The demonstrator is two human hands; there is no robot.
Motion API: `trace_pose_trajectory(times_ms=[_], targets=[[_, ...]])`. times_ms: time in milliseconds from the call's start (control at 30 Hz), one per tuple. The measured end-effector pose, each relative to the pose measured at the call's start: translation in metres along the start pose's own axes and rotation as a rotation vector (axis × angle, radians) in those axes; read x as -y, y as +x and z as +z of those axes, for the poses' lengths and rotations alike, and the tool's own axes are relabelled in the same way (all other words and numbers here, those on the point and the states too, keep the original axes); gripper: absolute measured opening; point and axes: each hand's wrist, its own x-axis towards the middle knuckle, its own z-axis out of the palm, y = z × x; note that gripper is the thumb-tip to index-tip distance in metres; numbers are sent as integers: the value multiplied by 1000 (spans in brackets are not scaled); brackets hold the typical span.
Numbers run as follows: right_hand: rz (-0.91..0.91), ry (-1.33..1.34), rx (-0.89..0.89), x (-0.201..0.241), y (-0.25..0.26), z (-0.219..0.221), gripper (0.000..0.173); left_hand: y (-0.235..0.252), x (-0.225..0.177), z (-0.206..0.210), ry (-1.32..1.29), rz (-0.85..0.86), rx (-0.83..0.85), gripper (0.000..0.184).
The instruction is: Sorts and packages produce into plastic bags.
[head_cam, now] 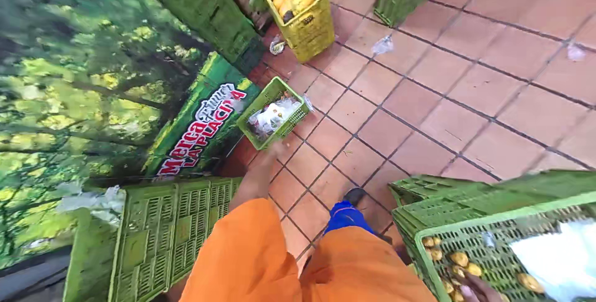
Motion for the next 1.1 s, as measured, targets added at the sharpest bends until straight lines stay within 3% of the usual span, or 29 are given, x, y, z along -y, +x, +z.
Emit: trace_pose_trajectory(times_ms=[167, 233, 300, 467, 633, 733, 833, 933, 1100], targets=[[247, -129, -241, -2, -2, -5, 37, -49, -96, 194, 9, 327, 381, 53], [384, -113, -332, -23, 0, -20, 40, -88, -125, 245, 42, 411, 508, 52], [470, -50, -386, -61, 9, -37, 39, -117, -134, 271, 52, 430, 567, 50], [565, -41, -522, -155, 58, -91, 45, -116, -92, 268, 65, 247, 571, 46], [656, -69, -487, -223, 128, -148, 38, -132, -27, 221, -83, -81, 251, 45], [745, -130, -438, -254, 166, -163, 55, -163, -12, 208, -30, -145, 178, 44], [793, -264, -322, -275, 186, -164, 70, -204, -16, 215, -2, -132, 182, 41], [727, -394, -233, -289, 191, -168, 41, -223, -33, 230, 37, -65, 250, 38], [633, -451, -199, -269, 173, -218, 31, -237, -120, 238, 188, 173, 342, 44]])
